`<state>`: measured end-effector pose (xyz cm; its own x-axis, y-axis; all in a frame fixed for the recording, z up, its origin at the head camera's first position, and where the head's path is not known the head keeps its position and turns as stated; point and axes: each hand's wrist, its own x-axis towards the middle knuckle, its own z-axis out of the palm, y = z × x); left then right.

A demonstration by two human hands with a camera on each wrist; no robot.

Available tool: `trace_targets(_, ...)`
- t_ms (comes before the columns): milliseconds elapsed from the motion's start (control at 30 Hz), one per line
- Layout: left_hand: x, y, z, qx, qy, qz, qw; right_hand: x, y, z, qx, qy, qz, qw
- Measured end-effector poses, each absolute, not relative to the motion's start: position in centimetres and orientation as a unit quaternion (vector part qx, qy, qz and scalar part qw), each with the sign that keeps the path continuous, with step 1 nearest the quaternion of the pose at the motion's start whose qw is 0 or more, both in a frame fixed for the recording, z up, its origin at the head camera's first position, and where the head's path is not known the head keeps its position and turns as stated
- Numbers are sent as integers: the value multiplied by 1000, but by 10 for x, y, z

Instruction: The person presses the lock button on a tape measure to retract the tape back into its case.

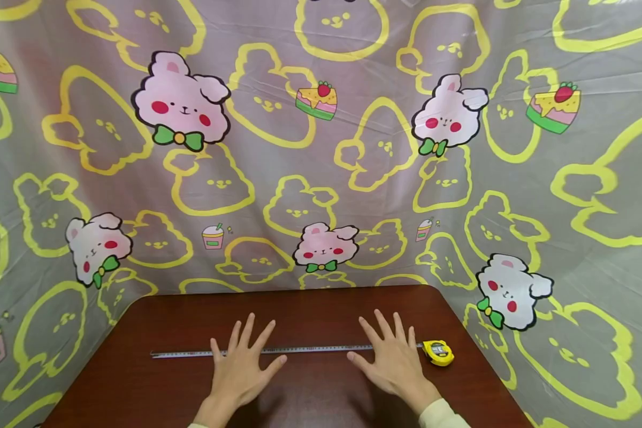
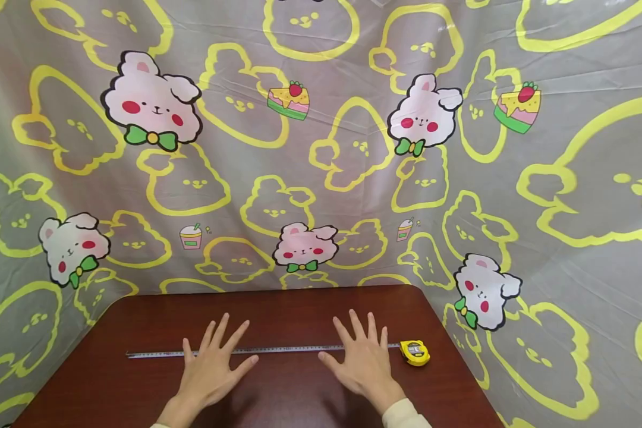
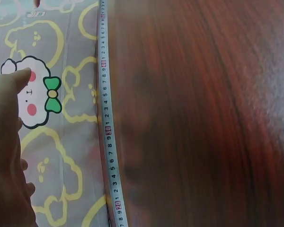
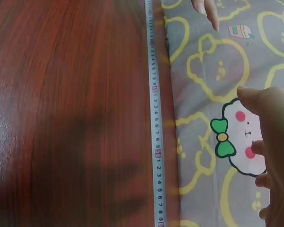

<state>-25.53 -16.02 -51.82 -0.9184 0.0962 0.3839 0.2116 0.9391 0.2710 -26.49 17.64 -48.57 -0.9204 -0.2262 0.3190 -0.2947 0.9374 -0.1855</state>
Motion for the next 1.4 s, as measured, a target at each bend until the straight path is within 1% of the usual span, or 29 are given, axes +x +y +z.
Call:
trace_targets(333,-256,-176,-515,-74,-967,-155,190,-268,192,-479,129,-974,112,152)
trace_targets(500,-256,-184,-515,-73,-966,-157,194,-268,202,-478,128,-970,115,173)
trace_targets(733,-256,-204,-514,-64,-970,-152,177,-270,214,-478,130,-962,134,199)
trace_targets(900,-257,-218,-511,-57,-972,-150,174,-274,222,-475,130,-959,138,209)
trace_targets(1267,-254,-239,-509,-39,-972,-155,172,-276,245,-480,109,-963,127,210)
trace_targets(1400,-253,-242,-510,-36,-972,-155,173,-276,253,-483,104,-965,130,202)
